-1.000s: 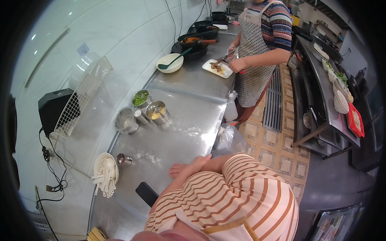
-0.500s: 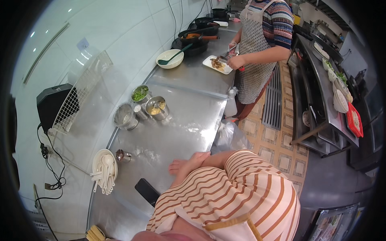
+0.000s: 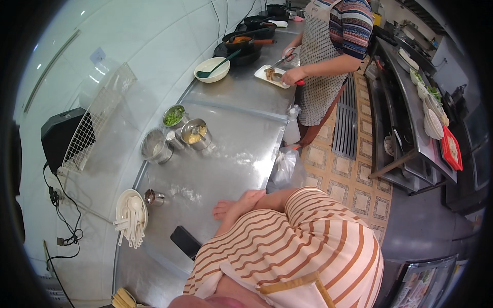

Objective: The person assembles food items into a white styrofoam container using tongs. They select various ingredients, including meat and vegetables, from a refrigerated display case and place them into the container. The person moves between the display case and a counter area during the process.

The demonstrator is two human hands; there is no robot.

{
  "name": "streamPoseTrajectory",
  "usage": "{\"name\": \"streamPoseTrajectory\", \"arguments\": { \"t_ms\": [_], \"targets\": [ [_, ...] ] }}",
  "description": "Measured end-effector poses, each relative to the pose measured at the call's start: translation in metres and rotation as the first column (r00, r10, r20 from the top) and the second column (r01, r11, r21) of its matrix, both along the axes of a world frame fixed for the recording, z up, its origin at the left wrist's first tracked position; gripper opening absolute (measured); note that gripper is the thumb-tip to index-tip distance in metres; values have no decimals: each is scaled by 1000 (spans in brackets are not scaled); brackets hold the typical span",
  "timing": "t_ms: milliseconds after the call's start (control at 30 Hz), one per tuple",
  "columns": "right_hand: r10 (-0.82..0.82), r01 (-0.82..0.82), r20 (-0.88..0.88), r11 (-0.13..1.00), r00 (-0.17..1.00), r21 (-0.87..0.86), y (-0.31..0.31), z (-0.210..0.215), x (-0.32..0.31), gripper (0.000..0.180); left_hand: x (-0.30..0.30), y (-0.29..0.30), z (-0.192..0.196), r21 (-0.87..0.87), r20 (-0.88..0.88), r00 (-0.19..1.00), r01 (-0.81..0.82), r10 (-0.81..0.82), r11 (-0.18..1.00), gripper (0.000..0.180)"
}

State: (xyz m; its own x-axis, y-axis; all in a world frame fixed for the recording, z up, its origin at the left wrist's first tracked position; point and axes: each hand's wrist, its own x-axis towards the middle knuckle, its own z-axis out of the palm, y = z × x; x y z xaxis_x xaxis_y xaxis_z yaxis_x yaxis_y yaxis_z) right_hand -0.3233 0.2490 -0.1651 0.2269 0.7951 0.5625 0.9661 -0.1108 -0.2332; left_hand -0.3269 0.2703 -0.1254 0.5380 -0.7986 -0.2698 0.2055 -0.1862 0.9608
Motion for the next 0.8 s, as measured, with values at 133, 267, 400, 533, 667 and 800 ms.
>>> {"name": "streamPoseTrajectory", "arguments": {
  "t_ms": [133, 267, 400, 533, 667, 800],
  "targets": [
    [-10, 9, 39, 1000, 999, 29, 2, 4, 0, 33, -1, 3, 9, 12, 76, 997, -8, 7, 1000, 38],
    [-20, 19, 77, 1000, 997, 7, -1, 2, 1, 33, -4, 0, 10, -9, 92, 995, -50, 51, 999, 41],
    [-48, 44, 83, 998, 995, 49, 0, 6, -2, 31, -5, 0, 12, -20, 109, 992, -67, 69, 998, 42],
    [-77, 72, 88, 996, 993, 53, -1, 6, -2, 30, -6, 0, 23, -25, 88, 994, -60, 62, 998, 42],
    [-56, 53, 49, 997, 997, 55, 0, 13, -3, 29, -7, 2, 28, -9, 124, 989, -79, 79, 997, 42],
    [-22, 19, 31, 997, 999, 72, 0, 22, -4, 32, -6, 3, 14, 10, 111, 991, -71, 70, 997, 42]
  ]
}}
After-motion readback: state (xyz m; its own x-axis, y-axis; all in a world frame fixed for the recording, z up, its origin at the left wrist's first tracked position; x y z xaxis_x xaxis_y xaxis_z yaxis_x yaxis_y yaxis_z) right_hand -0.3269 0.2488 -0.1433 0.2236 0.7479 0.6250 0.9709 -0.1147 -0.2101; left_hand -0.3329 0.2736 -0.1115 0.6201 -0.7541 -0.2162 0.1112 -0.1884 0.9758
